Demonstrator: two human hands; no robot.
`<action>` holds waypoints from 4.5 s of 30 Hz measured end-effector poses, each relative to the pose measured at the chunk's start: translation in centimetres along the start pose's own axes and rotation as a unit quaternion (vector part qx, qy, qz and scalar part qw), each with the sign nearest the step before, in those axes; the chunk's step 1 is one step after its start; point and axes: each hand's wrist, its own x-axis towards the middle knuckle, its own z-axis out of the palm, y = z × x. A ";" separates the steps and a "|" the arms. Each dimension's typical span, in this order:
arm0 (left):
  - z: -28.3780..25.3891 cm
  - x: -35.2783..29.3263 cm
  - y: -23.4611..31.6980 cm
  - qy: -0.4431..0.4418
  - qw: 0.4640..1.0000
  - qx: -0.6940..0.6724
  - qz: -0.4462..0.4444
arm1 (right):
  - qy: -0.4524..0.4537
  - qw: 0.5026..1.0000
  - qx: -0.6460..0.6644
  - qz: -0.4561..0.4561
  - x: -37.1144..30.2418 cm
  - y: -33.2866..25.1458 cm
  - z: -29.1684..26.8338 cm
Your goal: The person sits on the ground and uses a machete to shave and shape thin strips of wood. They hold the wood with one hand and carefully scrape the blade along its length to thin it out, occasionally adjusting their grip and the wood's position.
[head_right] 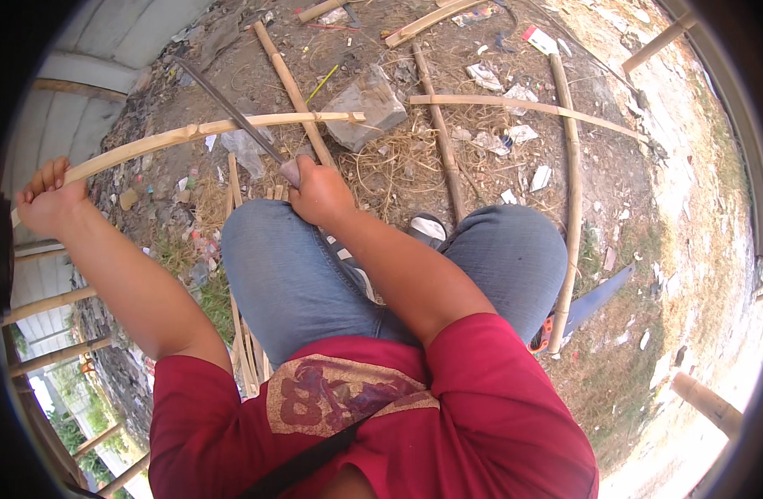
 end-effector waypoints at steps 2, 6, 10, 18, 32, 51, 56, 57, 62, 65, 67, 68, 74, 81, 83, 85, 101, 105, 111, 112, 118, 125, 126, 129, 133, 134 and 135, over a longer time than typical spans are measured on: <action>-0.5 0.6 0.2 -0.012 1.000 -0.010 -0.003 | -0.017 0.998 -0.002 -0.062 -0.1 -1.0 -0.2; 1.7 -0.9 -0.2 0.002 0.999 0.049 0.015 | 0.037 0.997 -0.032 0.066 0.0 7.4 1.0; 0.3 -0.7 -0.2 0.048 0.999 0.017 0.005 | 0.061 0.989 -0.032 0.133 0.3 8.9 2.0; 0.2 -0.7 -0.2 0.040 0.998 0.035 0.018 | -0.004 0.998 -0.048 0.034 0.3 4.6 1.1; -2.9 1.3 -0.1 -0.107 0.990 -0.072 -0.060 | 0.001 0.999 0.035 -0.008 1.3 0.1 -0.6; 1.9 -1.4 0.6 -0.172 0.982 -0.075 -0.037 | -0.369 0.534 0.761 0.004 2.7 -5.1 -10.3; 2.7 -2.0 0.8 -0.186 0.979 -0.074 -0.032 | -0.378 0.534 0.756 -0.016 2.3 -5.7 -11.4; 3.0 -2.2 0.8 -0.186 0.979 -0.072 -0.030 | -0.382 0.533 0.754 -0.022 2.3 -5.8 -11.5; 4.0 -2.5 0.9 -0.209 0.974 -0.082 -0.032 | -0.372 0.587 0.718 -0.034 1.9 -6.8 -12.0; 5.5 -3.5 0.6 -0.195 0.978 -0.070 -0.007 | -0.262 0.774 0.576 -0.032 1.3 -8.2 -12.6; 5.9 -3.6 0.5 -0.201 0.977 -0.068 0.010 | -0.149 0.901 0.405 -0.055 0.9 -9.3 -12.5; 5.9 -3.5 0.5 -0.214 0.974 -0.071 0.014 | -0.120 0.945 0.300 -0.047 0.7 -10.0 -12.6; 9.9 -4.6 -0.3 -0.096 0.994 0.020 0.056 | 0.012 0.987 0.115 -0.113 -0.6 -10.2 -5.9; 8.9 -3.0 -0.9 -0.007 0.996 0.035 0.077 | 0.012 0.993 0.082 -0.086 -1.6 -10.0 -3.5; 9.1 -3.0 -0.8 -0.004 0.997 0.026 0.078 | -0.001 0.992 0.073 -0.103 -2.0 -11.1 -4.4; 9.5 -3.4 -0.8 0.008 0.997 0.030 0.073 | -0.027 0.991 0.046 -0.122 -2.5 -12.1 -5.4; 12.6 -4.7 0.5 0.082 0.992 0.052 0.077 | 0.004 0.990 0.032 -0.135 -2.8 -13.7 -6.2; 13.1 -3.8 -1.4 0.051 0.993 0.082 0.061 | 0.034 0.999 0.024 -0.031 -0.2 -6.9 -4.4; 11.0 -3.5 -1.1 0.059 0.996 0.043 0.054 | 0.013 0.998 0.046 -0.031 -2.1 -9.1 -5.5; 11.1 -3.6 -1.2 0.060 0.996 0.042 0.059 | 0.023 0.997 0.055 -0.051 -2.7 -9.5 -5.4; 12.7 -4.1 -0.1 0.072 0.992 0.054 0.084 | 0.041 0.990 0.046 -0.130 -2.9 -12.4 -5.4; 12.1 -3.8 -0.9 0.068 0.994 0.059 0.069 | 0.030 0.999 0.020 -0.028 -1.6 -6.2 -4.2; 11.1 -3.7 -0.8 0.067 0.993 0.064 0.067 | 0.021 1.000 0.012 -0.020 -1.8 -6.4 -4.5; 9.8 -3.1 -0.3 -0.014 0.998 0.055 0.025 | 0.006 0.999 -0.011 -0.032 -1.5 -6.5 -6.3; 10.1 -2.9 3.0 -0.040 0.990 0.130 0.028 | 0.007 0.997 -0.054 -0.051 -1.8 -7.0 -7.4; 10.5 -2.7 3.7 -0.032 0.990 0.130 0.049 | 0.008 0.997 -0.054 -0.052 -1.8 -6.9 -7.5; 11.0 -2.5 4.5 -0.025 0.988 0.131 0.071 | 0.014 0.997 -0.058 -0.052 -1.8 -6.8 -7.6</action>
